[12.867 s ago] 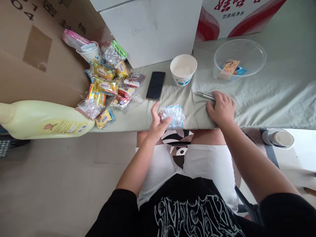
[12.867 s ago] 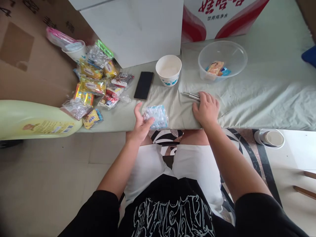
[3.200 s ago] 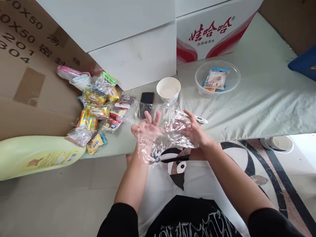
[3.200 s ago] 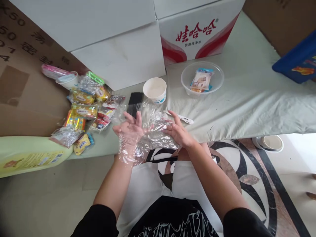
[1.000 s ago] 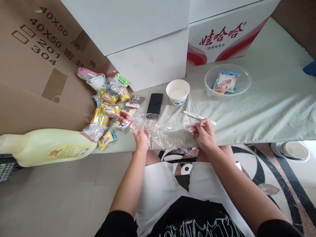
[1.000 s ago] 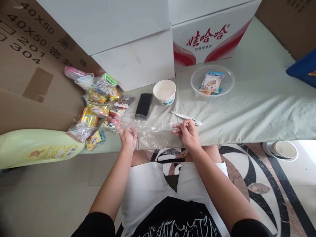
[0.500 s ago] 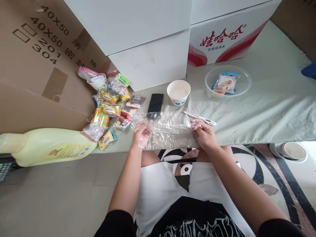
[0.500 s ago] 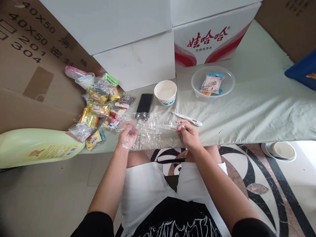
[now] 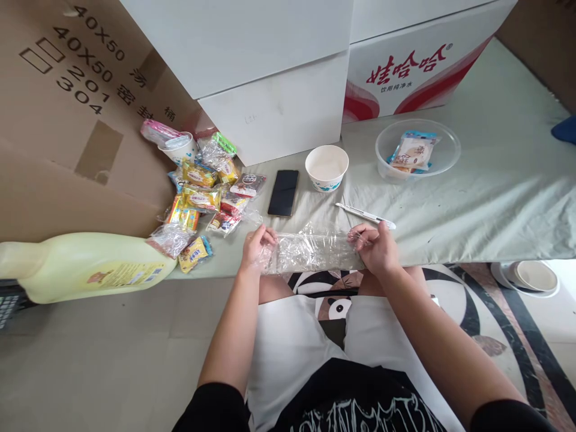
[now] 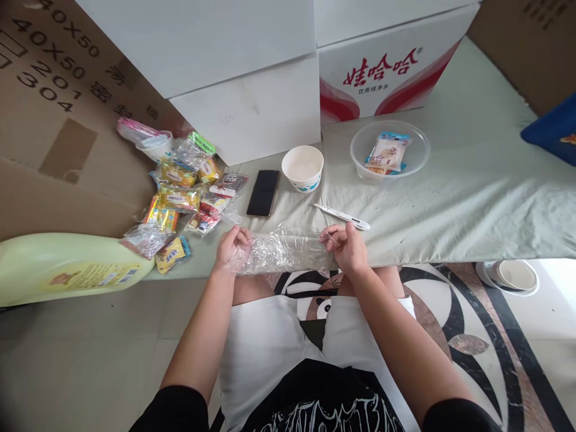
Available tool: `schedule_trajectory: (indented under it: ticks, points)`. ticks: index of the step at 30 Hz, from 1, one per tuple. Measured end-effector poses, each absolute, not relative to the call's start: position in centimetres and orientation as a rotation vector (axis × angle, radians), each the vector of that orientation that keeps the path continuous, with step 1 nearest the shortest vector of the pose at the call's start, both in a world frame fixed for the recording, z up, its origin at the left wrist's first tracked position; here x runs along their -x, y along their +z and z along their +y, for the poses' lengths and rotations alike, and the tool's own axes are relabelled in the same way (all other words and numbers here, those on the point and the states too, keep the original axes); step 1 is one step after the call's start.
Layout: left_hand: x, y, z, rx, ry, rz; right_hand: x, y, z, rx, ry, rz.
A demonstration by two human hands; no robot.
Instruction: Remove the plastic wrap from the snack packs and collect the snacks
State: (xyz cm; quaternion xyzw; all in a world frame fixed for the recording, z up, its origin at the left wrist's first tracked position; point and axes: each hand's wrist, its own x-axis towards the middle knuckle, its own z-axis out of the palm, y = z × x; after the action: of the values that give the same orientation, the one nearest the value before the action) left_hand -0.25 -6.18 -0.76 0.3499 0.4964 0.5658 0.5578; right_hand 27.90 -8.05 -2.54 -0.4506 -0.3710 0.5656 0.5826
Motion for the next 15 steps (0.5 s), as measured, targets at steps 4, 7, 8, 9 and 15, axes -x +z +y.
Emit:
schedule_trajectory:
  ticks: [4,7,8,9,15]
  points:
    - [-0.3,-0.1,-6.3,-0.856,1.305,1.171,-28.0,-2.6,-8.1,1.159,1.274,-1.027]
    - [-0.6,0.4,-6.5,-0.801,1.278,1.178,-27.8,-2.5,-8.3,1.189,1.263,-1.091]
    - [-0.7,0.6,-6.5,-0.767,1.270,1.179,-27.7,-2.5,-8.5,1.209,1.257,-1.119]
    - [-0.7,0.7,-6.6,-0.731,1.267,1.179,-27.6,-2.5,-8.6,1.230,1.251,-1.150]
    - [-0.4,0.8,-6.7,-0.691,1.232,1.160,-27.6,-2.4,-8.5,1.197,1.275,-1.187]
